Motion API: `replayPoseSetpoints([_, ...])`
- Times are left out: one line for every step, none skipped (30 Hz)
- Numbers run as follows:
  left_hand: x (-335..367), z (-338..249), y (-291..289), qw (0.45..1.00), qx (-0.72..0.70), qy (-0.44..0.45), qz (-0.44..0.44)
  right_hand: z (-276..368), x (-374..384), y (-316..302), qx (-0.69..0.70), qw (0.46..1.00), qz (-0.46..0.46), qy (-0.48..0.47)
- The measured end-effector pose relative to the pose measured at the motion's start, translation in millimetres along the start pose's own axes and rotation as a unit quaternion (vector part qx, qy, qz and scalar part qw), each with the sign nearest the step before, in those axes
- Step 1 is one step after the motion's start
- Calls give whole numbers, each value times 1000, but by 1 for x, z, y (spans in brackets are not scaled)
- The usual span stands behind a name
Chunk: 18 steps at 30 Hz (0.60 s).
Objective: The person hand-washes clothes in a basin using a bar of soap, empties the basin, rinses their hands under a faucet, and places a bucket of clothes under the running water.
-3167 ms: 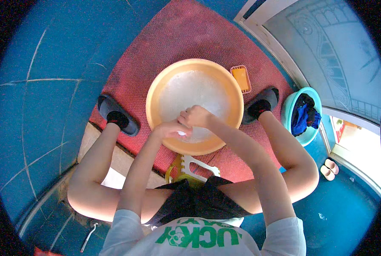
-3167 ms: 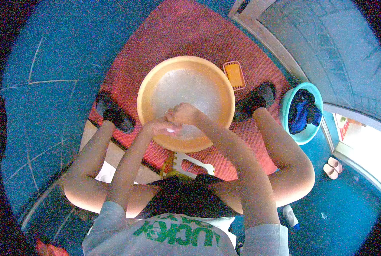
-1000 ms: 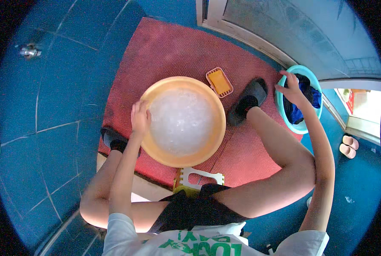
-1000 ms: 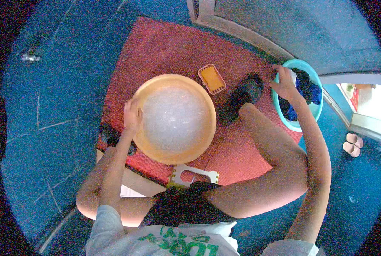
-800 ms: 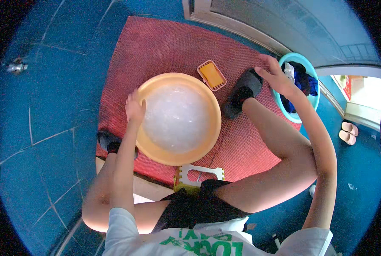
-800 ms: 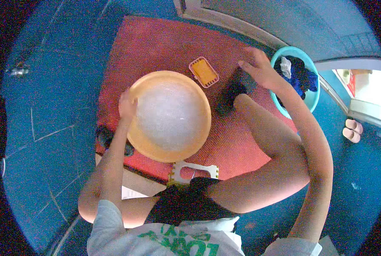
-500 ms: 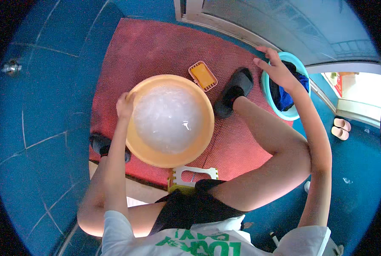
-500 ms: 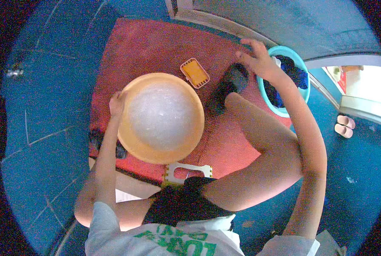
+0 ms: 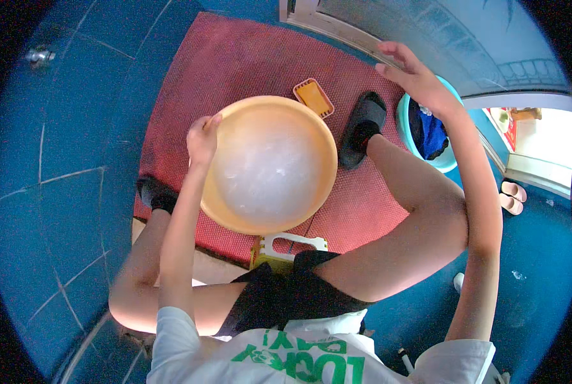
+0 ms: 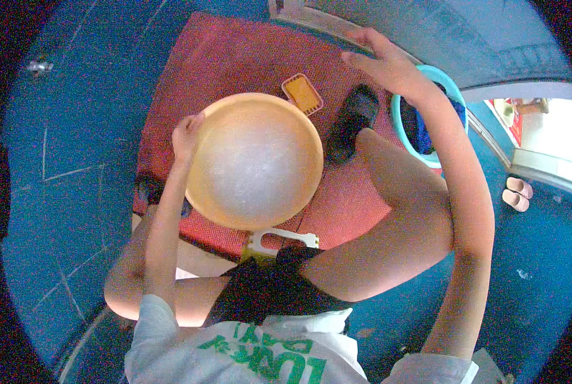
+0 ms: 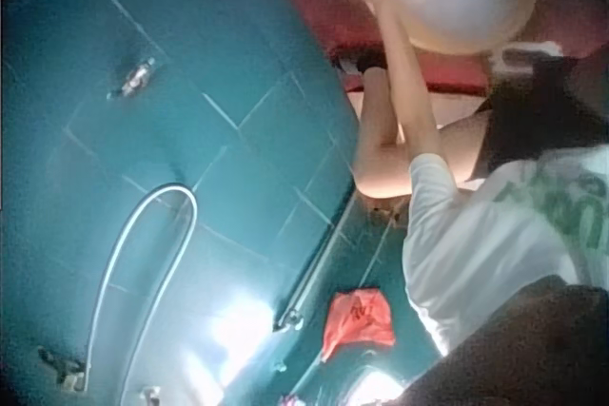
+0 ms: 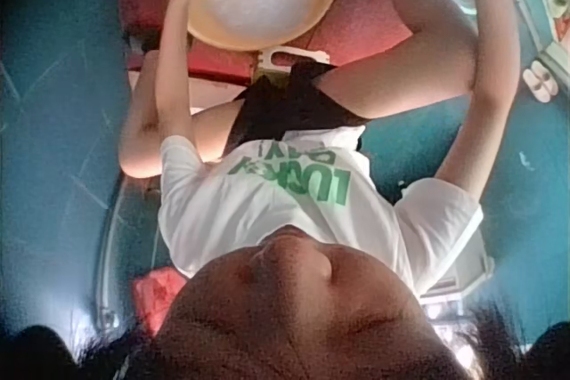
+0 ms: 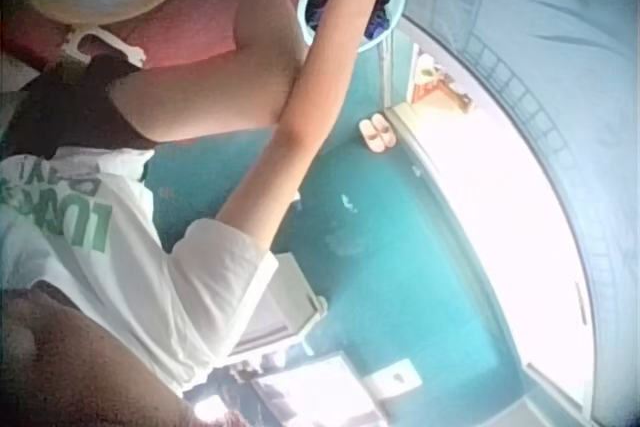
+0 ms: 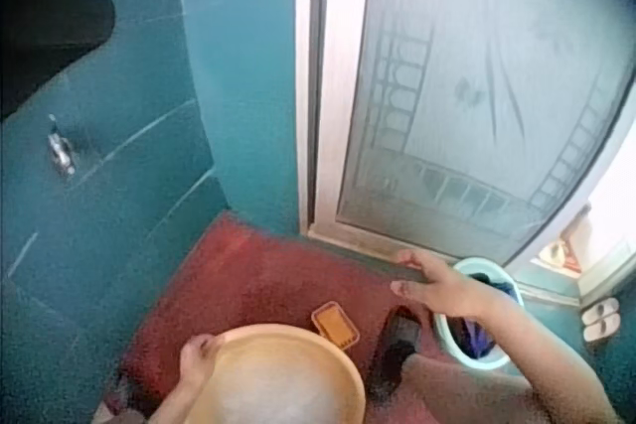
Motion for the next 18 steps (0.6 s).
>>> replayPoseSetpoints([-2, 0, -1, 1000, 0, 0, -1, 5, 1, -1, -39, 999, -6, -18])
replayPoseSetpoints([-3, -3, -2, 1000, 3, 16, -12, 12, 1, -2, -79, 996, -13, -35])
replayPoseSetpoints([-4, -8, -5, 999, 6, 33, -25, 19, 0, 0, -79, 996, -15, -37])
replayPoseSetpoints([-7, -9, -7, 999, 6, 35, -26, 25, -2, 1, -88, 996, -23, -17])
replayPoseSetpoints([-11, -9, -10, 999, 0, 25, -33, 30, -4, 1, -97, 995, -31, 3])
replayPoseSetpoints([-15, -10, -12, 999, -7, 16, -39, 36, -6, 1, -98, 995, -34, 2])
replayPoseSetpoints([-18, -13, -11, 999, -8, 19, -39, 45, -9, 2, -80, 996, -29, -27])
replayPoseSetpoints([-20, -19, -10, 999, -13, 29, -44, 56, -11, 3, -61, 996, -23, -55])
replayPoseSetpoints([-23, -21, -11, 998, -14, 38, -50, 62, -13, 4, -59, 996, -24, -57])
replayPoseSetpoints([-24, -21, -12, 998, -13, 39, -50, 75, -17, 6, -52, 995, -24, -86])
replayPoseSetpoints([-26, -22, -14, 997, -8, 42, -58, 89, -21, 7, -45, 992, -25, -114])
replayPoseSetpoints([-26, -27, -13, 997, -10, 48, -65, 103, -26, 4, -50, 992, -29, -113])
replayPoseSetpoints([-26, -23, -14, 997, -8, 49, -65, 113, -28, 8, -58, 994, -19, -96])
replayPoseSetpoints([-26, -15, -16, 995, -44, 45, -76, 117, -30, 13, -66, 995, -10, -79])
replayPoseSetpoints([-27, -16, -18, 992, -82, 42, -84, 119, -31, 13, -67, 995, -12, -77])
replayPoseSetpoints([-29, -18, -16, 992, -84, 43, -81, 125, -33, 14, -49, 993, -13, -104])
replayPoseSetpoints([-30, -19, -17, 993, -65, 38, -89, 132, -35, 14, -31, 991, -14, -131])
replayPoseSetpoints([-33, -21, -21, 994, -46, 30, -99, 138, -37, 16, -31, 991, -14, -130])
Point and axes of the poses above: each hand's wrist, its own x-axis towards the middle knuckle, its own y-axis out of the palm, z = x × y, the point moved 9 cm from there along x, towards the middle knuckle, and after that the axes turned 3 degrees about x, right-handed, at the moved point
